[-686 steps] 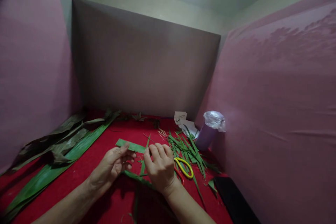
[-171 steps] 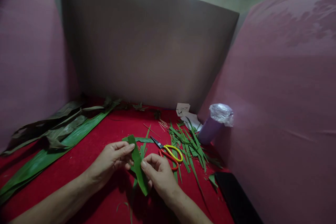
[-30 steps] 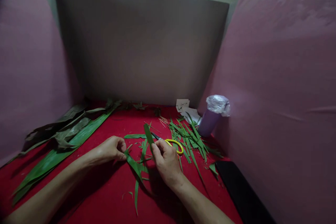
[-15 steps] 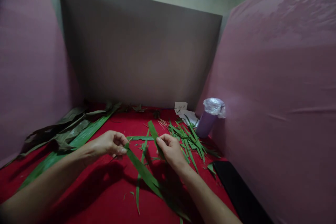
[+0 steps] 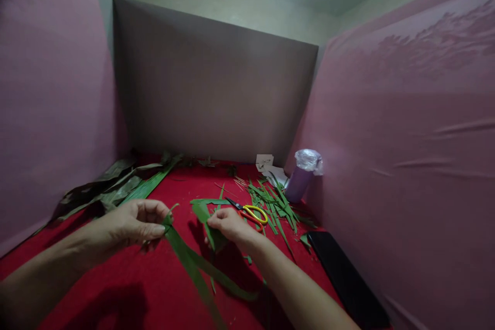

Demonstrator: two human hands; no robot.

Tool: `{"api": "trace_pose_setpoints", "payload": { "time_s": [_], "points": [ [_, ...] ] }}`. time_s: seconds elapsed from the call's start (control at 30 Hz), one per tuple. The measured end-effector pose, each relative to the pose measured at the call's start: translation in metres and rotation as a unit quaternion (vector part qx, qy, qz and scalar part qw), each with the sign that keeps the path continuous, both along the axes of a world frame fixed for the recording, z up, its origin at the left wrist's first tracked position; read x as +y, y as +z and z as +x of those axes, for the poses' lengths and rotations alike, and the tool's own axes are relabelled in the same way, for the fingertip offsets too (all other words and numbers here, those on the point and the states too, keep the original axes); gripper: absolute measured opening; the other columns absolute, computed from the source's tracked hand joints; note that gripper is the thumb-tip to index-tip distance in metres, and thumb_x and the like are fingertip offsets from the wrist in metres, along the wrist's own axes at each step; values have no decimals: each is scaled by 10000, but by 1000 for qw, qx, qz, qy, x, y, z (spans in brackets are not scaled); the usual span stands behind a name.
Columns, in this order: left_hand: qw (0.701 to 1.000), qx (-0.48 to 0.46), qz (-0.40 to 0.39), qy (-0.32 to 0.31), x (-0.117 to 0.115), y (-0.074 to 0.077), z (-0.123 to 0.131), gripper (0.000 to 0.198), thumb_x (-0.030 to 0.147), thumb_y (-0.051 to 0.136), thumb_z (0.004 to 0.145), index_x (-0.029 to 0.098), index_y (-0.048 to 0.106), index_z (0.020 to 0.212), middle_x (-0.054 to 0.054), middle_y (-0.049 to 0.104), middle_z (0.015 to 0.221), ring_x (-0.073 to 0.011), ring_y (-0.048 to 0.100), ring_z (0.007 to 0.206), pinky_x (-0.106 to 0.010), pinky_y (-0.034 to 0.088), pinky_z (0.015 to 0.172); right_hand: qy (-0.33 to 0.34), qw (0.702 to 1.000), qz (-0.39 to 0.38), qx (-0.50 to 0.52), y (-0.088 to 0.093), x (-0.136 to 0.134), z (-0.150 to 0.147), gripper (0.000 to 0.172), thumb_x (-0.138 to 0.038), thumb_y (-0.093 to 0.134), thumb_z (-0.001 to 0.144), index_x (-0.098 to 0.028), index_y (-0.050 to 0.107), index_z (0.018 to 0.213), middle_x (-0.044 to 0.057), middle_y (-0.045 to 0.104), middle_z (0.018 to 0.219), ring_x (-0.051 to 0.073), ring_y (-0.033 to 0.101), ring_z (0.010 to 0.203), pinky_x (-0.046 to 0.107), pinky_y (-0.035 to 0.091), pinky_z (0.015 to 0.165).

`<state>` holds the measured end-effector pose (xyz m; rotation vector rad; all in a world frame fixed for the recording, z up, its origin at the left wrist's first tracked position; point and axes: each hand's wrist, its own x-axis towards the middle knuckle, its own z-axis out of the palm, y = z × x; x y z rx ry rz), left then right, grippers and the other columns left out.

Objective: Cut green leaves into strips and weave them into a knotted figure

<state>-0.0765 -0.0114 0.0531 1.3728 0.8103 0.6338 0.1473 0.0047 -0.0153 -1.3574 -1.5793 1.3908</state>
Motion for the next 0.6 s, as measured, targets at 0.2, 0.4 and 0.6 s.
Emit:
{"api": "trace_pose_setpoints", "payload": {
  "time_s": [0.2, 0.4, 0.6],
  "points": [
    [998, -24, -56, 20, -8, -51, -7, 271, 300, 753, 547, 144, 577, 681, 11, 598, 535, -102, 527, 403, -207, 397, 373, -75, 991, 35, -104, -3, 20, 9, 154, -198, 435, 733, -171, 456, 583, 16, 608, 526, 122, 571, 475, 197, 396, 461],
    [994, -50, -73, 62, -10, -60, -12, 277, 277, 754, 561, 153, 561, 716, 29, 576, 497, -97, 524, 391, -198, 411, 365, -126, 968, 117, -184, -1, 36, 21, 201, -207, 482, 720, -167, 477, 523, -29, 492, 467, 85, 448, 448, 182, 279, 423],
    [991, -80, -91, 56, -6, -47, 11, 234, 250, 735, 598, 130, 591, 736, -3, 604, 581, -85, 529, 445, -194, 422, 411, -74, 965, 139, -211, -15, 30, -16, 262, -272, 562, 692, -159, 520, 459, -58, 390, 390, 72, 351, 398, 191, 227, 411]
  ]
}}
